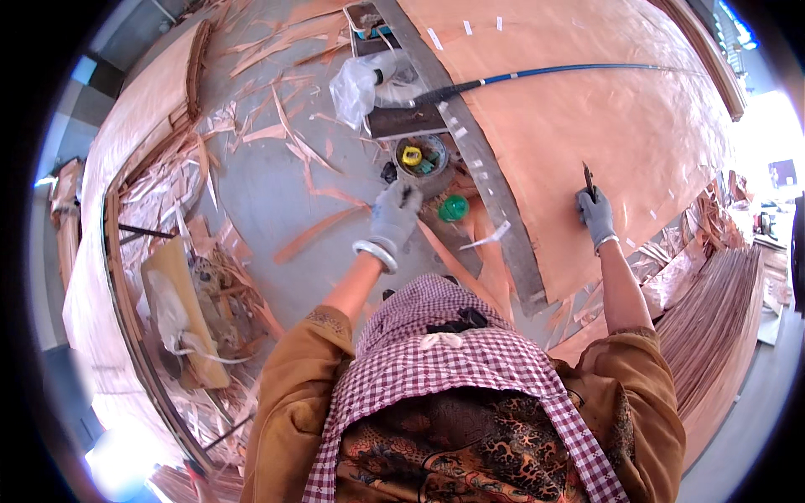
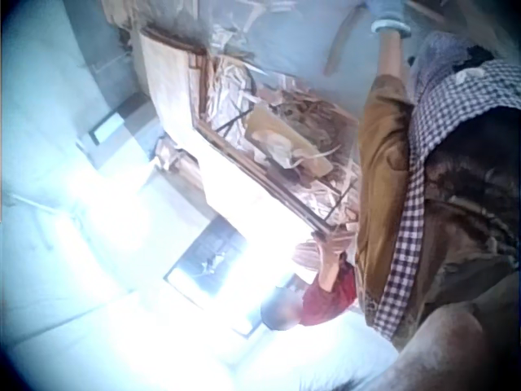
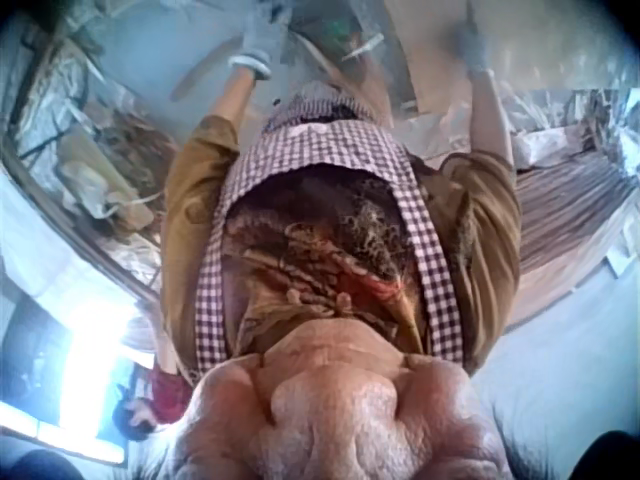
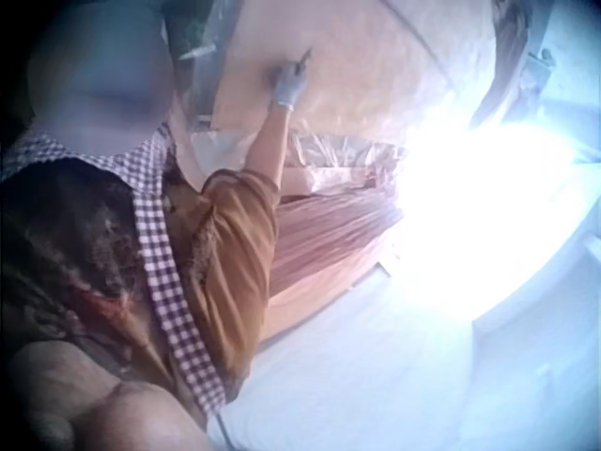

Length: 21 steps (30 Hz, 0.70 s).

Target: The person cuts strips of wood veneer using a hand blade, applies tape to the edges of large veneer sheets, and moves the sheets across the floor to stack them.

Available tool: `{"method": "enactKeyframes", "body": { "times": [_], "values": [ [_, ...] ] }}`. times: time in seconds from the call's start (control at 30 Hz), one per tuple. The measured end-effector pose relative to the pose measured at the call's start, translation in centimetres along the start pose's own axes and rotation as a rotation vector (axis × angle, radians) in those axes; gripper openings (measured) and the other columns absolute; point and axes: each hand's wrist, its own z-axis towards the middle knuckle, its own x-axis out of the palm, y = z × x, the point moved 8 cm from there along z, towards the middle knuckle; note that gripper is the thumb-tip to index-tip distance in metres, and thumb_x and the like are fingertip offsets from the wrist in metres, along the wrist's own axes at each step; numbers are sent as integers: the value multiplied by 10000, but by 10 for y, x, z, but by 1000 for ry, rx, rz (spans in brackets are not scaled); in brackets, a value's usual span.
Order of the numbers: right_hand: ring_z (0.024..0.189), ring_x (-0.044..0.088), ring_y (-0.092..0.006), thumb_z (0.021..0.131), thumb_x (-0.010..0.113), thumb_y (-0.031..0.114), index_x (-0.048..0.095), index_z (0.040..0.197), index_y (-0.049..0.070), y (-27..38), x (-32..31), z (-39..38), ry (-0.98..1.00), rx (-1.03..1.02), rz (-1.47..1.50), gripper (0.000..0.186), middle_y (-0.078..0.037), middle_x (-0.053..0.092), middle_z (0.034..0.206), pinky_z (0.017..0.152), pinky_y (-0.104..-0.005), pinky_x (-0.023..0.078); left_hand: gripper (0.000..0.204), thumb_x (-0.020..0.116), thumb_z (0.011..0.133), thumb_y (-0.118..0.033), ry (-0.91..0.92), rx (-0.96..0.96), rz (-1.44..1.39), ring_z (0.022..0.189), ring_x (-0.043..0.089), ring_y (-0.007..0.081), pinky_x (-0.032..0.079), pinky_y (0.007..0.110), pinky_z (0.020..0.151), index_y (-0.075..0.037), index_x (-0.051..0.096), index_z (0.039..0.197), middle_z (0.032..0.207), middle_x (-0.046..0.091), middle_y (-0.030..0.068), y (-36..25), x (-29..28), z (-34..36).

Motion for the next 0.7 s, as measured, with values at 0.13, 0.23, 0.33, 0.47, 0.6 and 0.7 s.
{"method": "enactKeyframes", "body": {
  "times": [0.13, 0.23, 0.33, 0.47, 0.6, 0.7],
  "values": [
    [571, 534, -202, 824, 589, 358, 541, 788, 58, 21, 0, -4, -179, -66, -489, 306, -85, 546, 622, 557, -355, 418, 138, 549, 807, -99, -141, 109, -125, 829, 580, 317, 455, 364, 743, -7, 607, 892, 858, 588, 179, -4, -36, 55],
    [622, 543, -283, 820, 583, 406, 520, 778, 50, 32, 1, -10, -234, -89, -584, 364, -136, 542, 640, 616, -399, 415, 188, 568, 802, -117, -140, 198, 60, 869, 591, 318, 467, 372, 771, -2, 597, 949, 962, 577, 178, -21, -41, 100],
    [616, 534, -298, 822, 591, 378, 520, 774, 40, 36, 2, -13, -284, -103, -559, 349, -140, 542, 642, 604, -397, 413, 290, 584, 800, -171, -77, 178, 61, 918, 577, 344, 467, 397, 814, -24, 560, 1048, 1052, 541, 207, -34, -34, 141],
    [581, 491, -222, 822, 613, 303, 510, 756, 25, 34, 2, -13, -278, -16, -499, 303, -117, 510, 615, 583, -366, 404, 451, 571, 812, -264, 116, 293, 171, 985, 552, 403, 450, 434, 852, -43, 485, 1196, 1126, 516, 244, -49, -13, 172],
    [516, 457, -150, 841, 611, 250, 529, 765, 30, 52, 12, -11, -223, 46, -426, 247, -66, 543, 621, 509, -307, 397, 517, 610, 801, -263, 420, 158, 208, 1066, 539, 335, 415, 382, 901, -57, 463, 1252, 1135, 553, 216, -31, 17, 203],
    [497, 487, -77, 887, 576, 213, 587, 879, 38, 75, 52, -2, -127, 179, 190, 176, -23, 599, 670, 429, -213, 388, 475, 621, 756, -170, 578, 132, 126, 968, 597, 298, 456, 333, 838, -53, 522, 1206, 1017, 622, 203, -40, 26, 211]
  ]
}}
